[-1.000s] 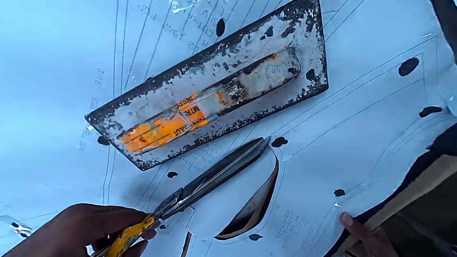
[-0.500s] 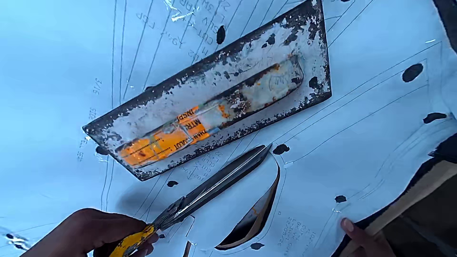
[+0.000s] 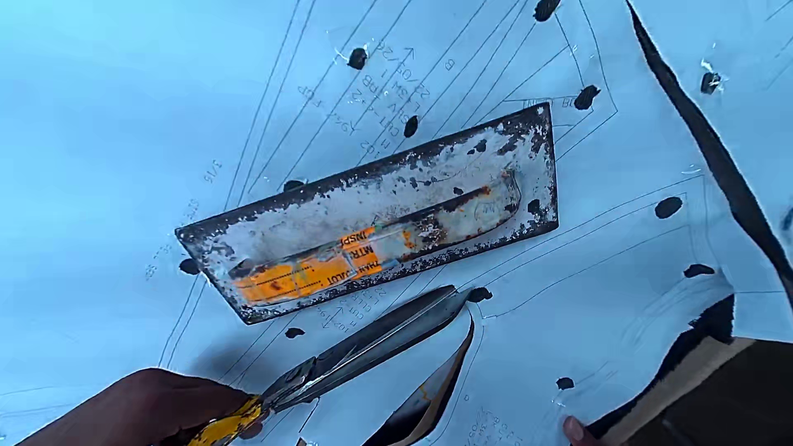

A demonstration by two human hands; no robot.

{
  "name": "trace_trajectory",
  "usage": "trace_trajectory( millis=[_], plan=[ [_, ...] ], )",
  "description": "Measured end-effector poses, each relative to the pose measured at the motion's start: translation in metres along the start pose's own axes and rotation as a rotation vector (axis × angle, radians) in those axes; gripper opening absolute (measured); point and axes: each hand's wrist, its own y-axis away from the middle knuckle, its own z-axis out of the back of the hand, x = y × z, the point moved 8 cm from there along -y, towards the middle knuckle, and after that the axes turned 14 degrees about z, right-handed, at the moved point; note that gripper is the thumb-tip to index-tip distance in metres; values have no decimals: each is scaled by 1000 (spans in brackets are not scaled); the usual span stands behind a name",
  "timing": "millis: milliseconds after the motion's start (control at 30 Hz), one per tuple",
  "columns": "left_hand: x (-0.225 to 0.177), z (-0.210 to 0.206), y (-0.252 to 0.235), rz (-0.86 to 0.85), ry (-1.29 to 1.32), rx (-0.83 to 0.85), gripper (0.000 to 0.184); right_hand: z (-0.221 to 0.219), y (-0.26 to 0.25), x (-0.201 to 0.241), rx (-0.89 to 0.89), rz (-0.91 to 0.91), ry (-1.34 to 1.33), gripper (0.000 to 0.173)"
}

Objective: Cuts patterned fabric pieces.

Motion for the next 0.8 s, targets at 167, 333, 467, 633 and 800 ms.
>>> trace_trajectory(
  millis=[167, 333, 467, 633, 800],
  plan=[
    [12, -6, -1, -12, 21, -12, 24, 0, 2, 0, -90, -21, -1, 29],
    [12, -7, -2, -14, 53, 8, 27, 0, 2, 1, -27, 1, 4, 27],
    [8, -9, -4, -12, 87, 23, 27, -1, 1, -1, -41, -9, -29, 30],
    [3, -7, -6, 11, 106, 47, 24, -6, 2, 0, 34, 9, -37, 28],
    [8, -9, -9, -34, 155, 34, 26, -4, 3, -2, -3, -9, -46, 30]
  ],
)
